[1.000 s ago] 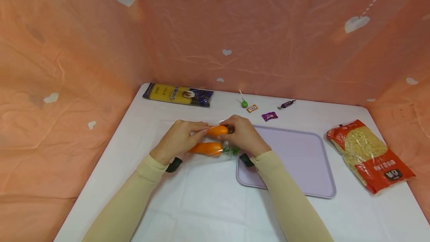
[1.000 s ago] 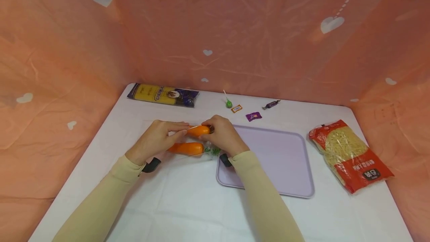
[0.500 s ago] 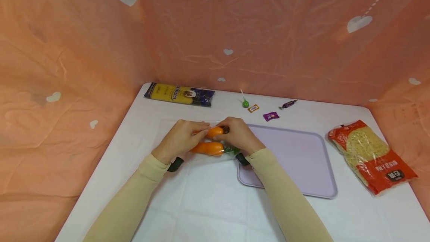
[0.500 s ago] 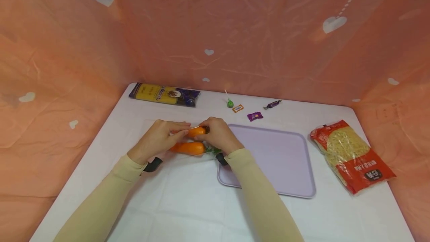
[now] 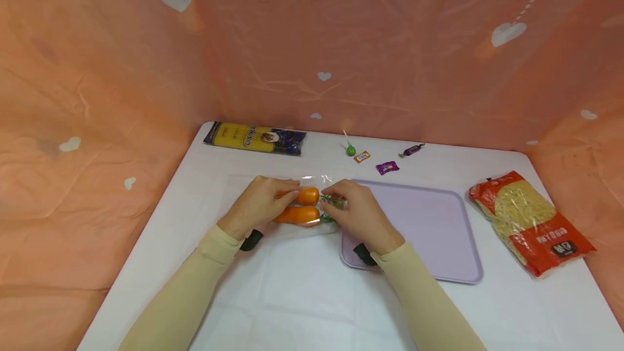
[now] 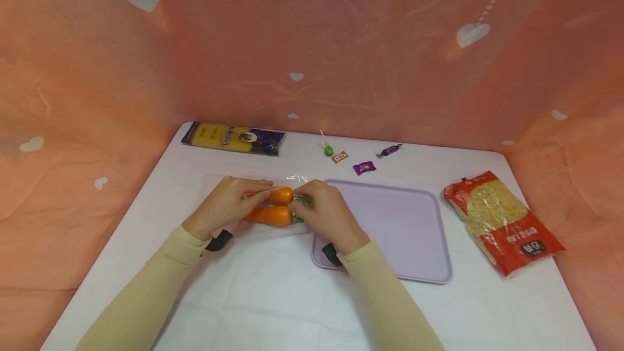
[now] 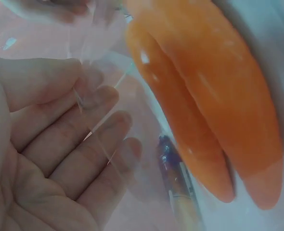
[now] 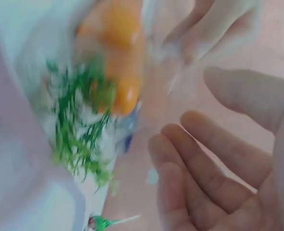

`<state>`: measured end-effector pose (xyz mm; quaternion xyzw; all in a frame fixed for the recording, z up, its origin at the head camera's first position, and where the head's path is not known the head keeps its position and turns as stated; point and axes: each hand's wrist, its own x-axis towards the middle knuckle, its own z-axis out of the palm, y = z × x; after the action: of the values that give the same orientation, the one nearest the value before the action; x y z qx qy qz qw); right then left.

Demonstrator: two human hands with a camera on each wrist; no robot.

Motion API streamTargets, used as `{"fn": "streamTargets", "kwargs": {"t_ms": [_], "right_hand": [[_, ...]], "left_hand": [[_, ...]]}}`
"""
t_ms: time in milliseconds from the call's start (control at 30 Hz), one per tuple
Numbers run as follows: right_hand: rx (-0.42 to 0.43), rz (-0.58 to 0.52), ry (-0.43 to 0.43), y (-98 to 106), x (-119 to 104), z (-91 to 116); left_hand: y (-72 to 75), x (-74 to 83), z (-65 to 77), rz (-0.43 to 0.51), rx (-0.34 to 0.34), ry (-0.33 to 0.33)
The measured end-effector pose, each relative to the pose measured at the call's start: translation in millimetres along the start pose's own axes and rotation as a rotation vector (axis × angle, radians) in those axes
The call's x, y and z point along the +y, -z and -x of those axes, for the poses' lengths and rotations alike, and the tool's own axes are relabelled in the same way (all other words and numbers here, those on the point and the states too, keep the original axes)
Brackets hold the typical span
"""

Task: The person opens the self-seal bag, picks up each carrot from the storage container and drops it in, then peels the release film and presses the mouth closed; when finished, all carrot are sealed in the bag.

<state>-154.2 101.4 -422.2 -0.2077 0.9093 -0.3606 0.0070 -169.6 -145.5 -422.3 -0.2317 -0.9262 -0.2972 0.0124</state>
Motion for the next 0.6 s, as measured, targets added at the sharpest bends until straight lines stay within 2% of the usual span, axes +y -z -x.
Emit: {"fn": "streamTargets", "kwargs": {"t_ms": [67,133,267,400,500,600], "right_hand": [[0.01,-0.05,-0.01,-1,-8,16],[-0.018,-0.115,-0.041,-6,-15,29],[-0.189,-0.325,-0.144,-27,-23,47],[-0.343,-0.51,-0.269,-53,-24,54],[-0.371,-0.633,-0.364,-65,-23,54],[-0.344,-0.736,-0.439,-68,-23,54]], "left_hand": [[-0.5,0.1,0.4,0.002,-0.003,-0.001],[-0.9,0.0,0.9,0.014,-0.009,0.001],[-1.0,-0.7,0.8,0.001,-0.004,-0.007],[-0.7,-1.0,0.4,0.011,-0.026,-0.008],[0.2,-0.8,-2.1,0.007,-0.062,-0.013],[3.0,-0.2,-9.7,-0.01,-0.099,0.011]]}}
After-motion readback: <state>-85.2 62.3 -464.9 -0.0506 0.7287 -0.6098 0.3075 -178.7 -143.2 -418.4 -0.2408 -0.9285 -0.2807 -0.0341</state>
